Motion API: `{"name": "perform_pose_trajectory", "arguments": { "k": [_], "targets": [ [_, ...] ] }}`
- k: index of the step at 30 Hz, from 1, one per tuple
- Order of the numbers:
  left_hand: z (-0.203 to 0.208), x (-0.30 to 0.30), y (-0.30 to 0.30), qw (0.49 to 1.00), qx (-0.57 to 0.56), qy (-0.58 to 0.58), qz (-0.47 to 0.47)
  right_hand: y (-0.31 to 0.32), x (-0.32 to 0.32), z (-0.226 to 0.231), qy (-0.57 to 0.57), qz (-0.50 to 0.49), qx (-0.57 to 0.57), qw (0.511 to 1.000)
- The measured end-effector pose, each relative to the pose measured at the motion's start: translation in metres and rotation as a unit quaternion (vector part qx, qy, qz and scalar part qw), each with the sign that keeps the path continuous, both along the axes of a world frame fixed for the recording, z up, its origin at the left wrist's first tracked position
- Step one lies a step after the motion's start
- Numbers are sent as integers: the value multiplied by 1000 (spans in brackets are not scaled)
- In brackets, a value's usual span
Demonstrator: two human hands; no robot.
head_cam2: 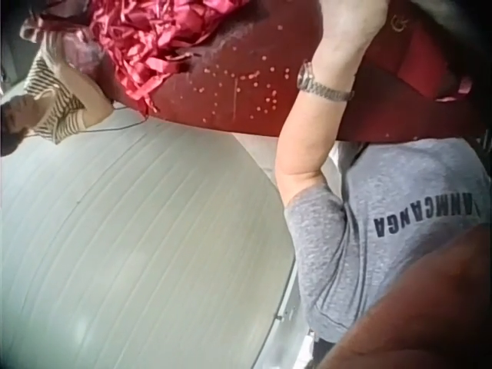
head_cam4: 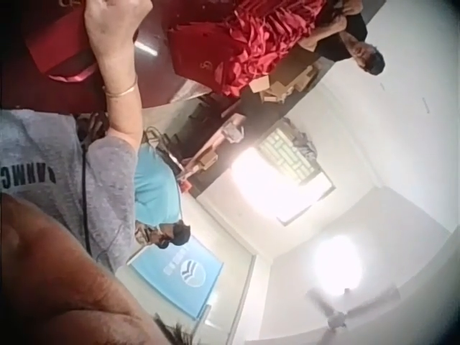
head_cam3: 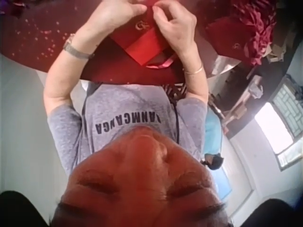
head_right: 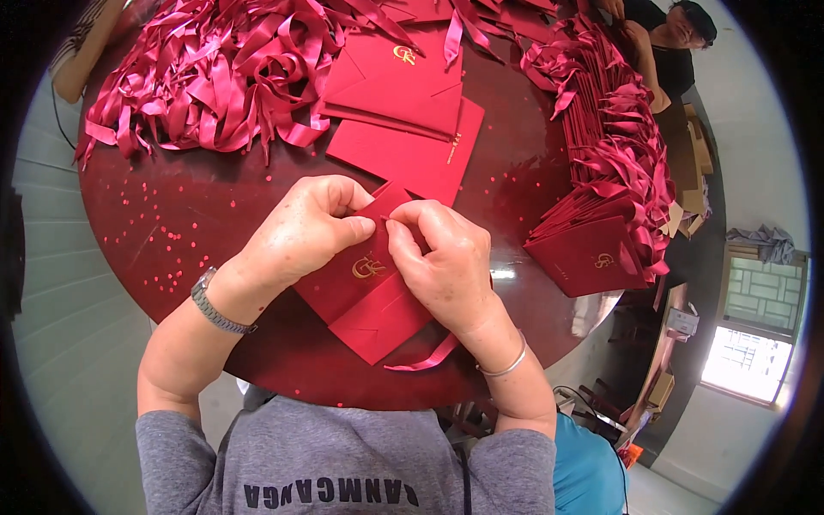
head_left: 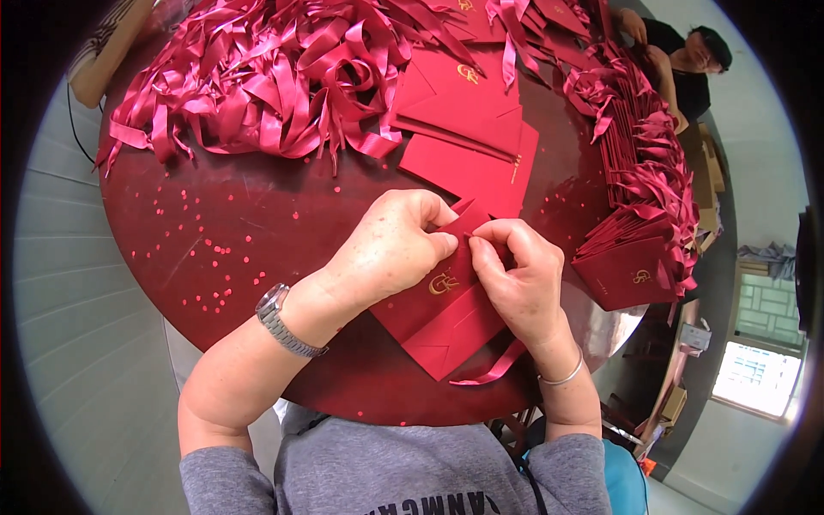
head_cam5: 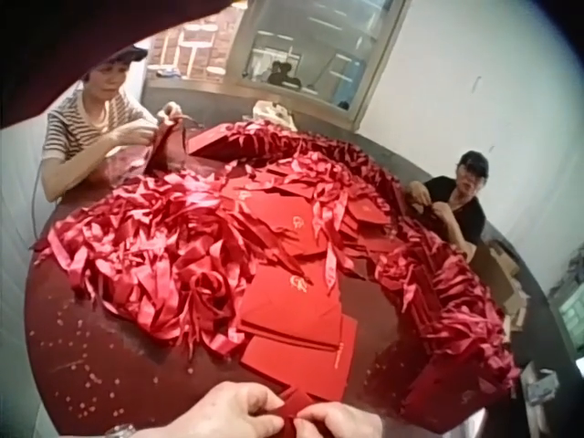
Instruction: The person threads a ribbon through the holes of a red envelope, ties it into a bow, and places the finished envelope onto a stack, repeating the process for a second envelope.
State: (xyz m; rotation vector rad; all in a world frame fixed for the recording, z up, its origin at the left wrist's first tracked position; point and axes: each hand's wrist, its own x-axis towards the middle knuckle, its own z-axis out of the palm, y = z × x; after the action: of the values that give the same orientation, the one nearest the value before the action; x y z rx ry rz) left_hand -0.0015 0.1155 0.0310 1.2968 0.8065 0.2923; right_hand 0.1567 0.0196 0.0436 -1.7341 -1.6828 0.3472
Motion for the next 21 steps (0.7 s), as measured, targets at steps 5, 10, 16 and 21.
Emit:
{"name": "perform_pose_trajectory", "arguments": {
  "k": [5, 10, 16, 21],
  "targets": [
    [-15, 1, -6, 996, 70, -29, 36, 6, -5, 6, -135, 49, 39, 989],
    [-15, 5, -18, 972, 223, 51, 52, 7, -16, 18, -327, 73, -56, 941],
    [-15, 5, -21, 944, 319, 78, 45, 5, -8, 7, -221, 54, -16, 974],
    [-13, 1, -9, 993, 116, 20, 26, 0, -4, -1, -3, -19, -21, 1000]
  ]
}}
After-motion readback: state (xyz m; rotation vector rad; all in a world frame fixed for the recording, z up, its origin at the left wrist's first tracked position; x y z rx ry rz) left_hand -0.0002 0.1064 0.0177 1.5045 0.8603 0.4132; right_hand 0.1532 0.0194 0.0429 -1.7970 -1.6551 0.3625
